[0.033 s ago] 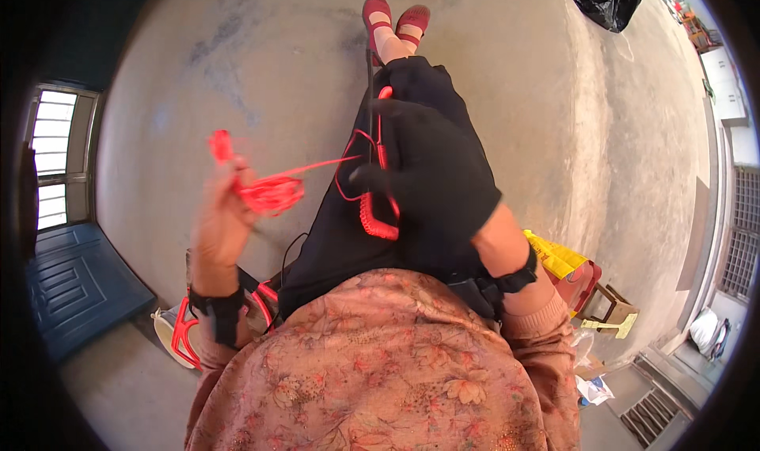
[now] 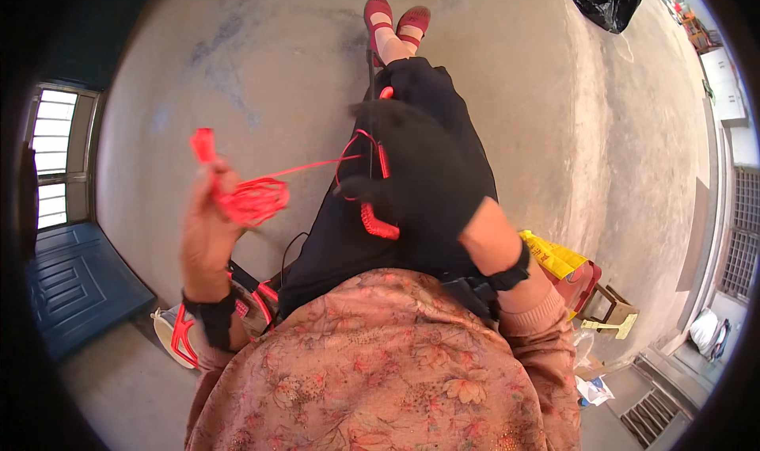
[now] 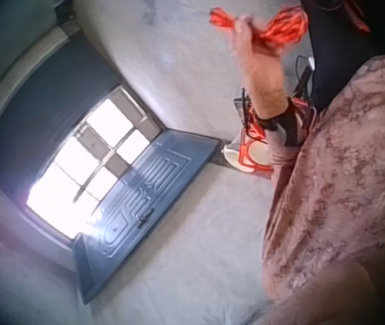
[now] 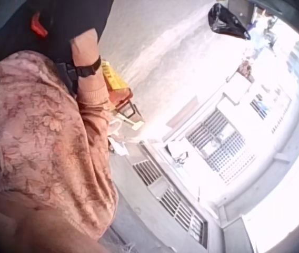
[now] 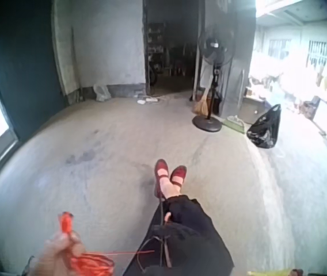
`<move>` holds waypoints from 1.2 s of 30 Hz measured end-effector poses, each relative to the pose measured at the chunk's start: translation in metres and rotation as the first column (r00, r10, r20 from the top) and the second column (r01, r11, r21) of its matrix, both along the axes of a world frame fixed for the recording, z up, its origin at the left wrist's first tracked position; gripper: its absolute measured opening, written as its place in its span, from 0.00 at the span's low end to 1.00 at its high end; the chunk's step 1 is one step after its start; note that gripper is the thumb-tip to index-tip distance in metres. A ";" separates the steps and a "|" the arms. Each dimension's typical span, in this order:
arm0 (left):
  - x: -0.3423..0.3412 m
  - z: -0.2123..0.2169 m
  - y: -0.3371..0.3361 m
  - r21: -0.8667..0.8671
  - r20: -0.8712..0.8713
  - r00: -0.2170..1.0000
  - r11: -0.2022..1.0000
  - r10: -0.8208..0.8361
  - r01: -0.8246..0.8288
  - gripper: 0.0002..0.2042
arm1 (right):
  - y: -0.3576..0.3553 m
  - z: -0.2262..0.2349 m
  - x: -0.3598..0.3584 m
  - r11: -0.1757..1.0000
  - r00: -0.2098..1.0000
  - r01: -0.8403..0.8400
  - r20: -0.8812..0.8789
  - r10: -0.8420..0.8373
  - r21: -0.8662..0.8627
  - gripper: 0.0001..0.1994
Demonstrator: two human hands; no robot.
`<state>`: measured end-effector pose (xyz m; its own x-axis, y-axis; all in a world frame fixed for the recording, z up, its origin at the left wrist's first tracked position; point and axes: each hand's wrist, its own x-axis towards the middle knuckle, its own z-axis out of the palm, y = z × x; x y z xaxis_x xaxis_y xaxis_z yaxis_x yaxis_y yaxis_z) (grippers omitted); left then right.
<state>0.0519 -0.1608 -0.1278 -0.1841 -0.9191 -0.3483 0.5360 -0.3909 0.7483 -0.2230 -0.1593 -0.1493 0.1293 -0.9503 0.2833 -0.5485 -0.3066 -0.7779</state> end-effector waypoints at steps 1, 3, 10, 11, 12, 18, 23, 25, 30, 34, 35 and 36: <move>0.010 0.014 0.004 -0.074 -0.145 0.989 0.997 0.004 -0.015 0.11 | -0.007 -0.002 0.014 0.980 0.988 -0.094 -0.135 0.071 -0.174 0.14; 0.020 0.050 0.007 -0.270 -0.271 0.962 0.962 -0.044 -0.033 0.10 | -0.015 -0.002 0.020 0.958 0.947 -0.286 -0.156 0.281 -0.007 0.11; 0.041 0.023 0.000 -0.336 0.518 0.814 0.938 0.262 -0.089 0.13 | 0.012 0.047 -0.008 0.692 0.709 -0.472 0.702 -0.071 0.547 0.08; 0.031 0.001 0.001 -0.261 0.520 0.839 0.965 0.161 -0.023 0.13 | 0.023 0.048 -0.012 0.722 0.675 -0.449 0.729 -0.112 0.527 0.07; 0.015 -0.011 0.001 -0.187 0.516 0.854 0.981 0.058 0.047 0.13 | 0.034 0.048 -0.019 0.721 0.678 -0.446 0.726 -0.115 0.530 0.07; -0.080 -0.051 0.018 -0.110 0.721 0.635 0.860 -0.276 0.498 0.19 | 0.086 0.064 -0.029 0.697 0.456 -0.448 0.813 -0.361 0.560 0.06; -0.092 -0.047 0.018 -0.042 0.765 0.576 0.870 -0.289 0.492 0.18 | 0.106 0.075 -0.050 0.501 0.509 -0.607 0.786 -0.351 0.617 0.08; -0.087 -0.061 0.019 -0.004 0.796 0.515 0.848 -0.319 0.530 0.19 | 0.118 0.075 -0.047 0.534 0.430 -0.504 0.733 -0.527 0.679 0.08; -0.060 -0.067 0.010 -0.067 0.326 0.924 0.970 -0.200 0.233 0.16 | 0.063 0.054 -0.054 0.830 0.896 0.145 0.284 -0.340 0.538 0.06; -0.037 -0.061 -0.004 -0.137 0.507 0.857 0.974 -0.088 0.181 0.15 | 0.033 -0.010 -0.044 0.955 0.920 0.289 -0.257 -0.297 -0.070 0.10; -0.041 -0.061 -0.005 -0.139 0.507 0.857 0.973 -0.090 0.184 0.15 | 0.032 -0.024 -0.040 0.983 0.954 0.185 -0.244 -0.176 0.012 0.11; -0.048 -0.061 -0.005 -0.252 0.815 0.579 0.873 -0.042 0.418 0.13 | 0.030 -0.030 -0.034 0.993 0.974 0.071 -0.221 -0.049 0.094 0.12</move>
